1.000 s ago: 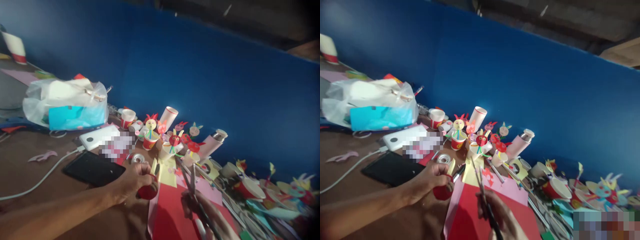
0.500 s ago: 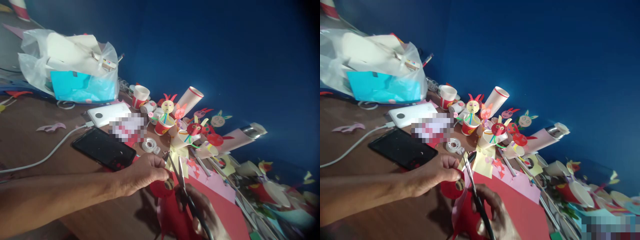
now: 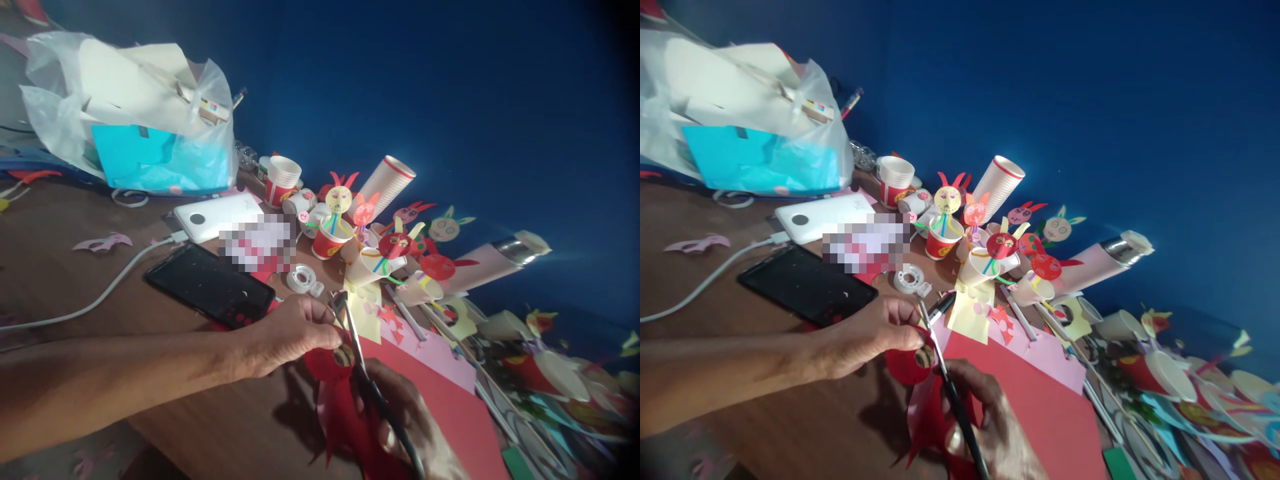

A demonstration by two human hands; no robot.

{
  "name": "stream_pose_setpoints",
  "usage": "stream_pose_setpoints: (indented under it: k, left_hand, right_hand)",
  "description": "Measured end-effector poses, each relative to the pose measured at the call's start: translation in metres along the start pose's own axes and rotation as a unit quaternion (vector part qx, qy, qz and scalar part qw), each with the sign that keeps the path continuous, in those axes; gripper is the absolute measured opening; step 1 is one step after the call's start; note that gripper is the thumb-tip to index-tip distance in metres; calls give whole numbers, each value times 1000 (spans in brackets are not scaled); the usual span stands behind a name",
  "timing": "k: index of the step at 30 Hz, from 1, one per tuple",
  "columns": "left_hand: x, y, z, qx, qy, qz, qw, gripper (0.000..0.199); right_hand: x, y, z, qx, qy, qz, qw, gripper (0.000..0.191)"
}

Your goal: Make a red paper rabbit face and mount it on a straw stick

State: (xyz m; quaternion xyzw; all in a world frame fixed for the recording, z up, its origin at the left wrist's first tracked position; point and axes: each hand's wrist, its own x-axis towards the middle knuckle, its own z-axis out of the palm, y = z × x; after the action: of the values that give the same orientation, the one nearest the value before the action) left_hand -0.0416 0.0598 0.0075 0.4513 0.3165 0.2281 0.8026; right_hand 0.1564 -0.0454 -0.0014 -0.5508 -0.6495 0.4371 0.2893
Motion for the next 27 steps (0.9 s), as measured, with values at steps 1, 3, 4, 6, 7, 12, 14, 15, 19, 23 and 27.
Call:
stream_pose_setpoints:
  k: [1, 3, 4, 6, 7, 12, 14, 15, 19, 23, 27]
  left_hand:
    - [0, 0, 0, 5, 3, 1, 1000, 7]
    - [1, 1, 0, 15, 6, 3, 1000, 7]
    - [1, 1, 0, 20, 5, 4, 1000, 7]
    - [1, 1, -1, 29, 0, 7, 1000, 7]
    - [1, 1, -1, 32, 0, 9, 999, 7]
    - [2, -1, -3, 53, 6, 11, 999, 8]
    - [2, -1, -3, 52, 2, 9, 999, 9]
    - [2, -1, -3, 51, 1, 8, 999, 9]
    - [2, 0, -2, 50, -2, 4, 999, 8]
    - [1, 3, -1, 54, -3, 1, 999, 9]
    - [1, 4, -2, 64, -10, 2, 998, 10]
  right_hand:
    - [1, 0, 0, 2, -1, -1, 1000, 64]
    - [1, 1, 1, 7, -2, -3, 1000, 62]
    - [2, 2, 1, 10, -4, -2, 1000, 62]
    - [2, 2, 1, 11, -8, 1, 1000, 61]
    - [2, 3, 1, 9, -9, 3, 1000, 61]
    - [3, 1, 2, -8, 2, 16, 1000, 60]
    - [4, -1, 3, -9, 5, 18, 1000, 59]
    - [4, -2, 3, -8, 5, 19, 1000, 59]
    - [4, -5, 4, -12, 9, 23, 1000, 59]
    - [4, -5, 6, -11, 13, 21, 1000, 58]
    - [4, -4, 6, 14, 0, 30, 999, 54]
